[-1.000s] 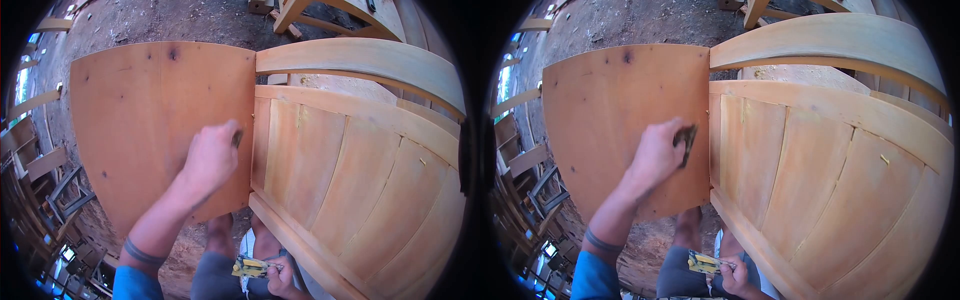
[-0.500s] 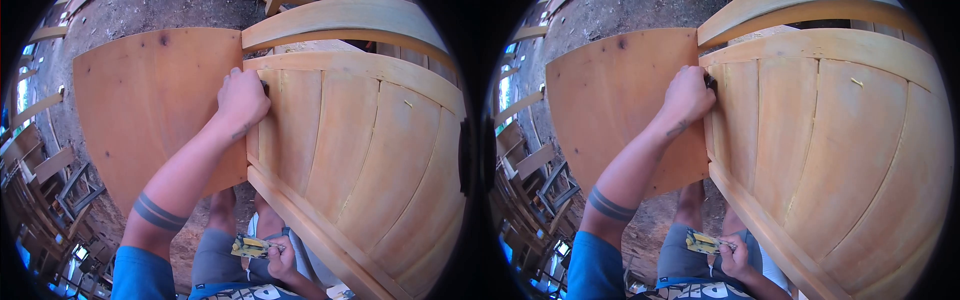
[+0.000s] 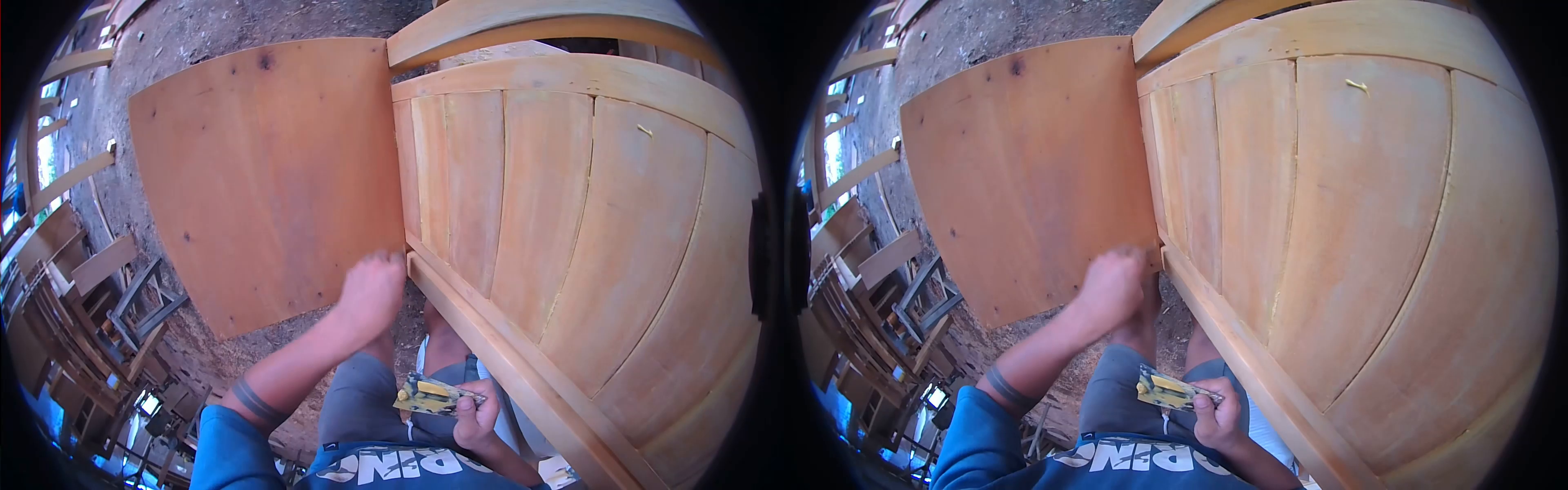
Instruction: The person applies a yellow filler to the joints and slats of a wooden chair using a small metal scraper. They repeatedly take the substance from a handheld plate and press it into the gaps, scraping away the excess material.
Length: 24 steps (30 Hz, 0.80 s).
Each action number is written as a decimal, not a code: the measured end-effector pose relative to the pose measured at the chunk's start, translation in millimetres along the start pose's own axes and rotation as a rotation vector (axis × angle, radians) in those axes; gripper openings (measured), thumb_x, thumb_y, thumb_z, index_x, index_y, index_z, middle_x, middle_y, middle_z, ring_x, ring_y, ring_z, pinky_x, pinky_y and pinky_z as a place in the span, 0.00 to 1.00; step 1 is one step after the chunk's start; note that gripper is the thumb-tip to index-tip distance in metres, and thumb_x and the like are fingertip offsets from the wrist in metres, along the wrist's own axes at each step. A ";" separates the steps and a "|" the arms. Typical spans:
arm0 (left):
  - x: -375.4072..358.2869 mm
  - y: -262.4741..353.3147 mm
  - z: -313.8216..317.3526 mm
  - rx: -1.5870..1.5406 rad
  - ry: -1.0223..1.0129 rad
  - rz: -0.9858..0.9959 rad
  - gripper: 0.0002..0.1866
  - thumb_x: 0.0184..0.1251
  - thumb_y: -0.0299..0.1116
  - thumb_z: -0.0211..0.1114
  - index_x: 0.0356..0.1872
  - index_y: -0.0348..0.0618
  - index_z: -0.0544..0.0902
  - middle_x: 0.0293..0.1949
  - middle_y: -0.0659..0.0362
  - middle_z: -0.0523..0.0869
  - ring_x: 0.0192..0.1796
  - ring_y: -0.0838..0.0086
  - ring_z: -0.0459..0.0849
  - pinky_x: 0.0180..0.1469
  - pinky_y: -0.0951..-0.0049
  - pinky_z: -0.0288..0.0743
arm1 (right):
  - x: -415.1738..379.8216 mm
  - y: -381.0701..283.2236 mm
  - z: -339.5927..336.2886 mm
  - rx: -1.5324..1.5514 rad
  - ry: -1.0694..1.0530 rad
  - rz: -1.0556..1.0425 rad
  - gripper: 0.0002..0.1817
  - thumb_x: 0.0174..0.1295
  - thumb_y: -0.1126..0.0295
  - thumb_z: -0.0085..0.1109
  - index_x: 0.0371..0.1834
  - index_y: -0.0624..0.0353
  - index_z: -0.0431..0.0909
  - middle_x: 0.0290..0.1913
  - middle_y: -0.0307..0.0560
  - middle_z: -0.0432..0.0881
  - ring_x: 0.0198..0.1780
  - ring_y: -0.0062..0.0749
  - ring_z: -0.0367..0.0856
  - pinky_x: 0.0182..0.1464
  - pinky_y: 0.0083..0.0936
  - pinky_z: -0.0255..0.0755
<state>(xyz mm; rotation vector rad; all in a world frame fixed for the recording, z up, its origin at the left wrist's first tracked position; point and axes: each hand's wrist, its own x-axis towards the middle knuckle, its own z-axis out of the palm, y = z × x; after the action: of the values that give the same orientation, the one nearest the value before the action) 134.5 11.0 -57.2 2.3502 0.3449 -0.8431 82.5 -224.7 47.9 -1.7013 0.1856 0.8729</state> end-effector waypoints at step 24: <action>-32.5 -6.9 -61.8 -0.671 0.073 0.013 0.16 0.61 0.18 0.58 0.51 0.33 0.81 0.46 0.45 0.85 0.48 0.58 0.85 0.53 0.69 0.75 | 22.2 -22.5 23.1 0.294 0.143 0.043 0.14 0.72 0.60 0.49 0.44 0.63 0.66 0.37 0.44 0.76 0.37 0.19 0.73 0.43 0.19 0.70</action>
<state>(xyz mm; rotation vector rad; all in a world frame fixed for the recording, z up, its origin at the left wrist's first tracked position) 136.8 53.8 -1.7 1.7537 0.5454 -0.5236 100.1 -189.8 49.8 -1.4874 0.4278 0.7169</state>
